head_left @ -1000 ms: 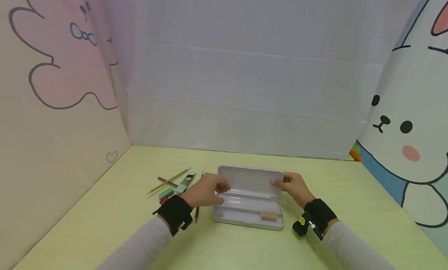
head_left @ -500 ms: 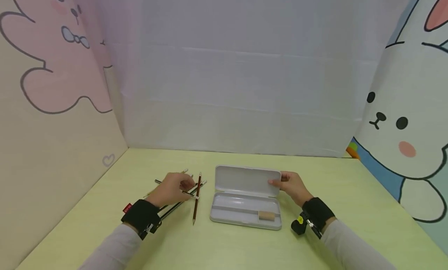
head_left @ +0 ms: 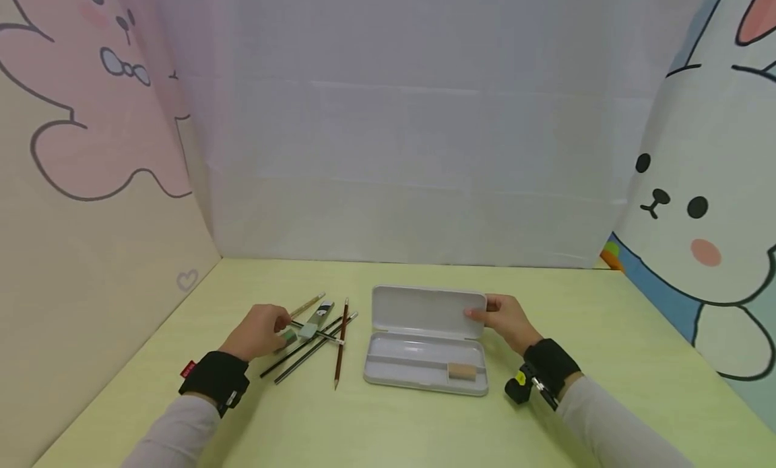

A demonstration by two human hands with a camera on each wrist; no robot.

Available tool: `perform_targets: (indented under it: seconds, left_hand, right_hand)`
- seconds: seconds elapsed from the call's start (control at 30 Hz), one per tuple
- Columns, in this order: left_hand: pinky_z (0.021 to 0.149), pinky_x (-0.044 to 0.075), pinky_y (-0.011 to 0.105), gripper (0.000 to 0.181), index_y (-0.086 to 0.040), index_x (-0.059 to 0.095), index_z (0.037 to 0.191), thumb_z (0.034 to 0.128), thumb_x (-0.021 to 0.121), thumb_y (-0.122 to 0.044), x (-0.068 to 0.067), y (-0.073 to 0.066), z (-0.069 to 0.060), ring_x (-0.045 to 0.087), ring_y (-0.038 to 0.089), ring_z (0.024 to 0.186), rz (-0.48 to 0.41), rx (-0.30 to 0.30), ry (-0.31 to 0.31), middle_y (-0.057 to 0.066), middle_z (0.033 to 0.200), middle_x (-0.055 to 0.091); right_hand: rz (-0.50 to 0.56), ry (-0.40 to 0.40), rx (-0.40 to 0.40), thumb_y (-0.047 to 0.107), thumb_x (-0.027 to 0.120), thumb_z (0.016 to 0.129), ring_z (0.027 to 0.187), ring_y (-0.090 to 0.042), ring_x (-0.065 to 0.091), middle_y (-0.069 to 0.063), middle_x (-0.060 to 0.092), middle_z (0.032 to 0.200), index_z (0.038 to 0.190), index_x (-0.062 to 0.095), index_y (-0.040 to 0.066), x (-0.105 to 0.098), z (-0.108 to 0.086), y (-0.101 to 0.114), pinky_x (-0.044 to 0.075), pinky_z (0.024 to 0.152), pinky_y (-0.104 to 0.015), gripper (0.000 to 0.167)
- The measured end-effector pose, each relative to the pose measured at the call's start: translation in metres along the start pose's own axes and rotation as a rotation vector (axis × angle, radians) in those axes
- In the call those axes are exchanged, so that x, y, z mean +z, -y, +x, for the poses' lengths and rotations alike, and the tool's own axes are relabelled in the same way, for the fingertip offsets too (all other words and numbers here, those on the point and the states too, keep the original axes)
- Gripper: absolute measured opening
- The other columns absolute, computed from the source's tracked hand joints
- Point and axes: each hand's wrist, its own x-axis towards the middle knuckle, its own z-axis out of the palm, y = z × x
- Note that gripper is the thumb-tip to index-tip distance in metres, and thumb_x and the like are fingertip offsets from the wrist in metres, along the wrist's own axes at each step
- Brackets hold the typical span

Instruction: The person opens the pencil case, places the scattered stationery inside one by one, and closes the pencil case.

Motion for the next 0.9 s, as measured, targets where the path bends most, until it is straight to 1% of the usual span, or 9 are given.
perform_targets:
  seconds: [0.1,0.2,0.43,0.57,0.7,0.9]
  left_hand:
    - [0.07,0.05,0.038,0.023,0.006,0.067,0.097,0.0744,0.069,0.006,0.0023,0.0003,-0.0006,0.058,0.024,0.078,0.002,-0.009,0.016,0.017,0.089,0.066]
    - [0.068,0.051,0.036,0.02,0.007,0.067,0.095,0.0744,0.069,0.007,0.0044,0.001,0.0004,0.06,0.024,0.076,-0.002,-0.013,0.018,0.017,0.086,0.066]
    - [0.068,0.053,0.037,0.018,0.008,0.067,0.091,0.0732,0.069,0.008,0.0061,0.0026,0.0009,0.062,0.025,0.076,-0.007,-0.023,0.022,0.017,0.086,0.067]
    - [0.067,0.052,0.037,0.018,0.007,0.067,0.09,0.0721,0.07,0.007,0.0044,0.0031,0.0003,0.062,0.023,0.075,-0.002,-0.011,0.017,0.016,0.085,0.066]
    - [0.065,0.051,0.035,0.016,0.006,0.067,0.087,0.0713,0.071,0.007,0.0035,0.0039,0.0006,0.06,0.021,0.072,-0.005,0.015,0.005,0.014,0.082,0.065]
    - [0.064,0.051,0.033,0.014,0.004,0.068,0.085,0.0715,0.07,0.007,0.0016,0.0029,0.0021,0.06,0.019,0.071,-0.007,0.01,-0.006,0.013,0.08,0.066]
  right_hand:
    - [0.001,0.004,-0.001,0.013,0.069,0.087,0.088,-0.002,0.064,-0.015,0.072,0.107,0.119,0.06,-0.012,-0.0006,-0.0004,-0.0005,0.055,0.081,-0.027,0.042]
    - [0.004,0.009,-0.01,0.012,0.069,0.087,0.086,-0.001,0.063,-0.014,0.073,0.106,0.118,0.06,-0.013,-0.0012,-0.0002,-0.0007,0.055,0.081,-0.026,0.041]
    - [-0.005,0.01,-0.008,0.013,0.069,0.087,0.088,0.0,0.063,-0.016,0.072,0.109,0.119,0.059,-0.013,-0.0006,-0.0004,-0.0004,0.055,0.081,-0.025,0.041]
    - [-0.001,0.01,-0.001,0.013,0.069,0.087,0.088,-0.001,0.064,-0.016,0.072,0.109,0.119,0.059,-0.013,-0.0002,-0.0001,0.0006,0.055,0.082,-0.027,0.042]
    - [0.005,0.014,-0.003,0.013,0.069,0.087,0.088,-0.001,0.064,-0.015,0.072,0.108,0.119,0.059,-0.013,-0.0003,-0.0002,0.0007,0.056,0.083,-0.028,0.042]
    - [0.006,0.008,0.002,0.014,0.069,0.087,0.087,0.001,0.063,-0.011,0.073,0.106,0.118,0.06,-0.013,-0.0004,-0.0001,-0.0003,0.055,0.082,-0.027,0.042]
